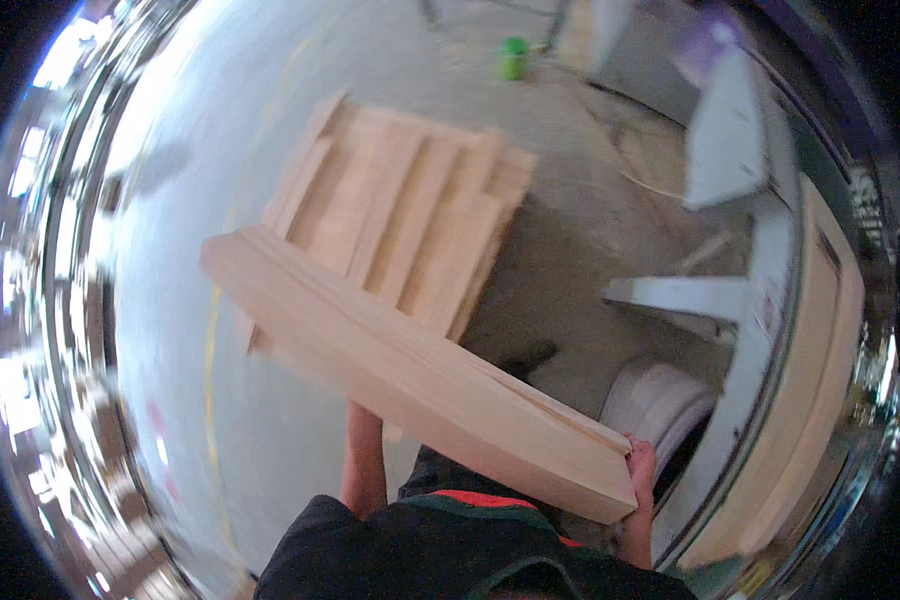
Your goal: The person repeatedly picks up wooden planks from a stack on the floor and places them onto a conveyor belt feeding a purple industrial machine. The person handles the planks one at a time, aligning them on the belt before they are pulled into the machine.
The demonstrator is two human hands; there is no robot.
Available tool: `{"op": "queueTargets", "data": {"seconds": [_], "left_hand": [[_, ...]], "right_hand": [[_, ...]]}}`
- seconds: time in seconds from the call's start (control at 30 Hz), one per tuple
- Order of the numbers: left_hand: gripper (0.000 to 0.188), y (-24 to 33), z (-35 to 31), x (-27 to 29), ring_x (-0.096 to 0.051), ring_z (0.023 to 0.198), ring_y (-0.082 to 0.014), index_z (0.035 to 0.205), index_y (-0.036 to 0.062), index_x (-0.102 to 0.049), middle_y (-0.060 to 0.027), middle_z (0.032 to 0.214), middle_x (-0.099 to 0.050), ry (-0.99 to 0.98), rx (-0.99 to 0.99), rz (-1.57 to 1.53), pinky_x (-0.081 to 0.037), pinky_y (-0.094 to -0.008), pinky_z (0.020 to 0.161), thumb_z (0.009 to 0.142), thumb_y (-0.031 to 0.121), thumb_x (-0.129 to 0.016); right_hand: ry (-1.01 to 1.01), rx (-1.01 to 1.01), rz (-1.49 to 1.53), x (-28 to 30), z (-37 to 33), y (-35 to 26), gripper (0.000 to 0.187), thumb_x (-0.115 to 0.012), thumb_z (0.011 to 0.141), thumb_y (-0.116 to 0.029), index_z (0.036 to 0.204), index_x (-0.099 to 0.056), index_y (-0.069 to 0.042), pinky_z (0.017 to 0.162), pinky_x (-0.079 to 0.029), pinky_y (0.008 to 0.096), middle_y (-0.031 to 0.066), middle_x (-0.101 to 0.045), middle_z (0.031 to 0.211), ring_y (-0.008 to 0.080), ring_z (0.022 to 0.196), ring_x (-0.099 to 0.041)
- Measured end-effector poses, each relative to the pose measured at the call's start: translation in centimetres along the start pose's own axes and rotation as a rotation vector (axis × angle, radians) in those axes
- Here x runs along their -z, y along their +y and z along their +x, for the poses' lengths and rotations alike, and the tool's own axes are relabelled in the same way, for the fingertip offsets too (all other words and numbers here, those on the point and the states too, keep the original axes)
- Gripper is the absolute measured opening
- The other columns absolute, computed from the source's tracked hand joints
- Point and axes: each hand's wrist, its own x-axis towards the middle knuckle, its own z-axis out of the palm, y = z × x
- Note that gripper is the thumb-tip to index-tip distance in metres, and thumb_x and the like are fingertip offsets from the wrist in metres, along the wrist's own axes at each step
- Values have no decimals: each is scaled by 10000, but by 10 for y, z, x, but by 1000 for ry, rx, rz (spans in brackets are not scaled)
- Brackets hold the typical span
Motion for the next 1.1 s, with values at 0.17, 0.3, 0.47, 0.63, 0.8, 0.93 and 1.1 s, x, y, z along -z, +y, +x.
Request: {"op": "queueTargets", "data": {"seconds": [0.17, 0.3, 0.47, 0.63, 0.8, 0.93, 1.1], "left_hand": [[728, -15, -19, -144, -483, 1129, -289, 1335, 43, -355, -150, 1238, -482, -303, 89, 196, -403, -441, 954, 870, 602, -385], [730, -45, -42, -269, -482, 1129, -289, 1335, 43, -355, -150, 1239, -481, -537, 136, 349, -403, -441, 954, 868, 603, -387], [731, -128, -69, -418, -481, 1130, -289, 1335, 43, -355, -151, 1240, -479, -833, 261, 518, -402, -442, 954, 866, 603, -390], [733, -219, -104, -512, -480, 1131, -289, 1334, 43, -355, -151, 1241, -478, -1037, 431, 562, -401, -443, 953, 864, 604, -393], [735, -309, -146, -590, -478, 1131, -289, 1334, 43, -355, -151, 1242, -476, -1193, 572, 581, -401, -444, 953, 861, 605, -395], [736, -370, -178, -631, -477, 1132, -289, 1333, 43, -356, -151, 1243, -474, -1263, 692, 602, -400, -445, 953, 860, 605, -397], [738, -414, -208, -666, -476, 1133, -289, 1333, 43, -356, -152, 1243, -473, -1294, 730, 628, -399, -446, 953, 857, 606, -400]], "right_hand": [[221, 76, 364, -5, -119, -101, 232, -543, 885, -174, 1018, -604, 6, 702, -471, 369, 57, -570, 810, 208, 768, -569], [377, 379, 35, 55, -151, -88, 174, -605, 845, -154, 970, -630, -35, 689, -466, 379, 60, -554, 772, 214, 747, -571], [769, 266, -860, 79, -197, -117, 372, -711, 712, -146, 1071, -637, -83, 715, -473, 355, 167, -584, 849, 294, 769, -573], [912, 389, -216, 114, -204, -33, 318, -680, 801, -274, 1048, -638, -79, 757, -472, 380, 148, -606, 929, 296, 834, -587], [1024, 323, 152, 129, -210, 12, 458, -664, 778, -388, 1124, -582, -99, 745, -481, 340, 182, -590, 1067, 258, 841, -590], [1086, 230, -38, 133, -230, 50, 606, -642, 734, -437, 1199, -545, -61, 730, -475, 340, 198, -579, 1086, 281, 814, -590], [1211, 31, -152, 115, -219, 44, 738, -573, 741, -500, 1302, -453, -36, 703, -485, 318, 214, -585, 1085, 270, 765, -602]]}}
